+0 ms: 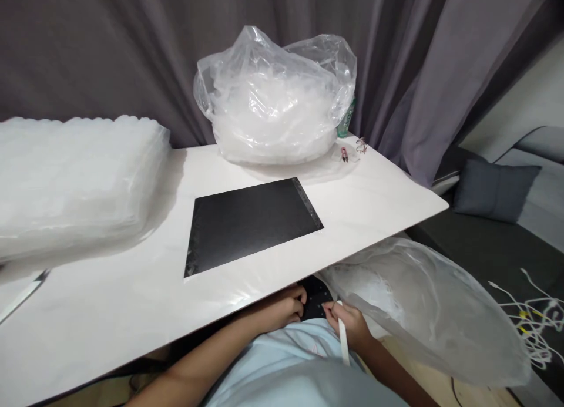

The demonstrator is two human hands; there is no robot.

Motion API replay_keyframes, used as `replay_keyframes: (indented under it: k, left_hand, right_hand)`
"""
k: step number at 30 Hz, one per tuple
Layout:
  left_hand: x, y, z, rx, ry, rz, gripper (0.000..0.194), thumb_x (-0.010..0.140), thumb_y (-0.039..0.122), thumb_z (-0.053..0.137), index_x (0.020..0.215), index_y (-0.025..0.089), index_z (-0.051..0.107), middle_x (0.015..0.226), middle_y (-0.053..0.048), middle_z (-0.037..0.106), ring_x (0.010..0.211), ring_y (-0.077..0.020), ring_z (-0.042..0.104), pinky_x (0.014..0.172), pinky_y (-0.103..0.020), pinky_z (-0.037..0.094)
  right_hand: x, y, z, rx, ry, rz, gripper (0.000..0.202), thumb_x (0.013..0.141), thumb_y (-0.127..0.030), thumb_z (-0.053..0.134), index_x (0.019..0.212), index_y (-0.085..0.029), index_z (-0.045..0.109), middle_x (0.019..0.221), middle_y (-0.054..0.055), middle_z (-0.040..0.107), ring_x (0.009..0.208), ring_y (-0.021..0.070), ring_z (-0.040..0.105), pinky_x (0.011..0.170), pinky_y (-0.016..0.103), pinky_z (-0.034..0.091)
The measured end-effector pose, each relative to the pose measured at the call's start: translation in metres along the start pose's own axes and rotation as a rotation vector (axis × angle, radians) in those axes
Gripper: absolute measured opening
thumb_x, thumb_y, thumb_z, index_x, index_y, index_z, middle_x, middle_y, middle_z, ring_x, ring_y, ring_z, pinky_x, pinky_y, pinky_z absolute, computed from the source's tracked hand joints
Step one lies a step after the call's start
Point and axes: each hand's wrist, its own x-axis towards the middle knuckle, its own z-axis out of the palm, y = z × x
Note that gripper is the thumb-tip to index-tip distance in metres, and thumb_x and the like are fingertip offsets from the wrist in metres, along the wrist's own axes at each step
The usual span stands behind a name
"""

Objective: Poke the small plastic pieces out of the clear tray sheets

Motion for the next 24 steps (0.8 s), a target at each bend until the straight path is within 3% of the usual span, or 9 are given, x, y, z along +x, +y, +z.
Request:
replay_keyframes:
  k: [4,11,19,24]
  left_hand:
    - [-0.011,-0.013,0.0,-0.066,0.065,-0.079,0.01,0.084,0.024,0.061,0.077,0.019,0.066,0.1,-0.002,0.06,0.09,-0.0162,0.055,0.083,-0.025,0.041]
    - [-0.048,-0.026,0.004,-0.092,0.103,-0.155,0.022,0.087,0.031,0.054,0.076,0.019,0.069,0.112,-0.003,0.058,0.095,-0.0185,0.055,0.087,-0.028,0.04]
    - [-0.04,-0.024,0.014,-0.075,0.131,-0.215,0.02,0.083,0.032,0.053,0.094,0.022,0.067,0.102,-0.003,0.062,0.086,-0.0184,0.055,0.079,-0.027,0.043]
    - [-0.04,-0.026,0.012,-0.055,0.178,-0.252,0.014,0.081,0.028,0.054,0.085,0.022,0.065,0.107,-0.002,0.062,0.091,-0.0208,0.055,0.087,-0.032,0.041]
  right_hand:
    - [0.008,0.014,-0.008,-0.055,-0.019,-0.045,0.032,0.093,-0.025,0.037,0.098,-0.022,0.069,0.102,0.013,0.071,0.089,0.0255,0.069,0.08,0.037,0.057]
    - [0.014,0.028,-0.003,-0.106,-0.033,-0.09,0.029,0.091,-0.024,0.043,0.104,-0.023,0.068,0.094,0.008,0.073,0.081,0.0228,0.071,0.071,0.031,0.058]
    - [0.005,0.023,0.011,-0.105,0.08,-0.099,0.029,0.092,-0.021,0.039,0.098,-0.019,0.067,0.094,0.011,0.073,0.082,0.0207,0.07,0.072,0.029,0.057]
    - [0.012,0.01,0.003,-0.053,0.103,-0.074,0.023,0.087,-0.015,0.04,0.085,-0.017,0.063,0.074,0.007,0.067,0.065,0.0168,0.065,0.062,0.026,0.054]
